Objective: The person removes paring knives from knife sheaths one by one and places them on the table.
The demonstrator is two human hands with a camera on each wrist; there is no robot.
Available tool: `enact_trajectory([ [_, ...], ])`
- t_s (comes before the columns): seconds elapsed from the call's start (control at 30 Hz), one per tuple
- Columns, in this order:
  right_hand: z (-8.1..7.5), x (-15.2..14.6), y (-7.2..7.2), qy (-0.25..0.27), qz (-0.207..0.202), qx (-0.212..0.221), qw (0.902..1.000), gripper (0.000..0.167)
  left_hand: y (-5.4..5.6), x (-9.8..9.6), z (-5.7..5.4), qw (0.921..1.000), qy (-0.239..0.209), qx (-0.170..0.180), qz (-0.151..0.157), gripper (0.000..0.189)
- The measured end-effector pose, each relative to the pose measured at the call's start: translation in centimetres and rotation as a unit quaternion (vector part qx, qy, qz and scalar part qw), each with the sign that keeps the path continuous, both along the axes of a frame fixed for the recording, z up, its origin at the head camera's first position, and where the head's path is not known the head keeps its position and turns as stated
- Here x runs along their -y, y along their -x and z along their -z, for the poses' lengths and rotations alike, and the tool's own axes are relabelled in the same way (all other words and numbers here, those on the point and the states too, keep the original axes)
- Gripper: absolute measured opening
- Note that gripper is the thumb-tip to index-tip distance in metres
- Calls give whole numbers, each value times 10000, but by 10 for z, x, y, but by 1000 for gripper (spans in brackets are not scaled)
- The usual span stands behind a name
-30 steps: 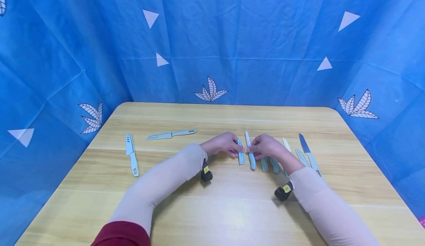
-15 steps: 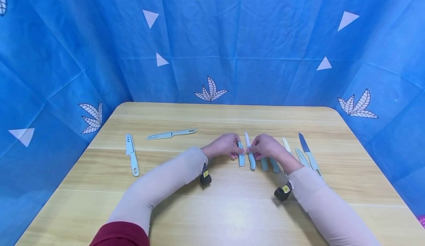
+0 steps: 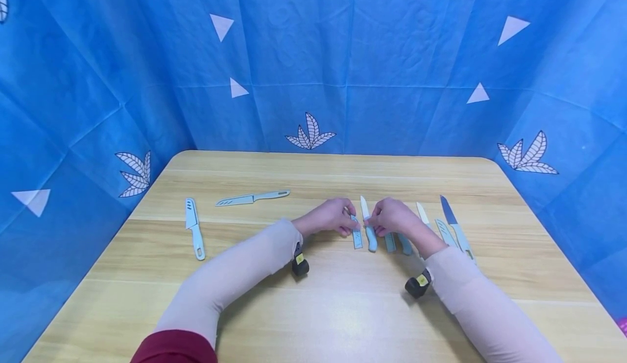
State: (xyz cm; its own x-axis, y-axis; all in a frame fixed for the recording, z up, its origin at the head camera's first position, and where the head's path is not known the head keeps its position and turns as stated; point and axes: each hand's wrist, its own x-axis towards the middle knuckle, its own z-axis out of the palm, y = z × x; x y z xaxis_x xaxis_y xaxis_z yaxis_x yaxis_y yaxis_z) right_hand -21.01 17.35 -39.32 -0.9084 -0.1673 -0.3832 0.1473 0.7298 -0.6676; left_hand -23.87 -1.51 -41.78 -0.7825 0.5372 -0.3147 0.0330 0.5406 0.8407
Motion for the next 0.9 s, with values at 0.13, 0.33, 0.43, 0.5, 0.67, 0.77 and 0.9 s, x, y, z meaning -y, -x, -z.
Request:
enact_trajectory([
  [0.13, -2, 0, -1, -57, 58, 61, 9999, 21, 0, 5, 0, 9998, -199, 26, 21, 32],
  [0.33, -6, 0, 0, -8, 64, 79, 9999, 20, 2, 12, 0, 9994, -332, -42, -61, 28],
  [0.43, -6, -2, 0, -15, -40, -18, 10000, 21, 2, 16, -2, 9997, -199, -153, -68, 26],
  [0.5, -6, -3, 0, -12, -123, -76, 9999, 23, 2, 18, -3, 9997, -120, -188, -75, 27],
  [0.67, -6, -4, 0, 22, -195, -55, 9998, 25, 2, 25, -3, 9997, -127, -128, -142, 32],
  [0.77, -7, -4, 0, 14, -196, -26, 9998, 25, 1, 30, -5, 9996, -183, -92, -167, 36],
  [0.9, -7, -4, -2, 51, -202, 6, 9998, 21, 0, 37, -8, 9995, -238, -19, -219, 38],
])
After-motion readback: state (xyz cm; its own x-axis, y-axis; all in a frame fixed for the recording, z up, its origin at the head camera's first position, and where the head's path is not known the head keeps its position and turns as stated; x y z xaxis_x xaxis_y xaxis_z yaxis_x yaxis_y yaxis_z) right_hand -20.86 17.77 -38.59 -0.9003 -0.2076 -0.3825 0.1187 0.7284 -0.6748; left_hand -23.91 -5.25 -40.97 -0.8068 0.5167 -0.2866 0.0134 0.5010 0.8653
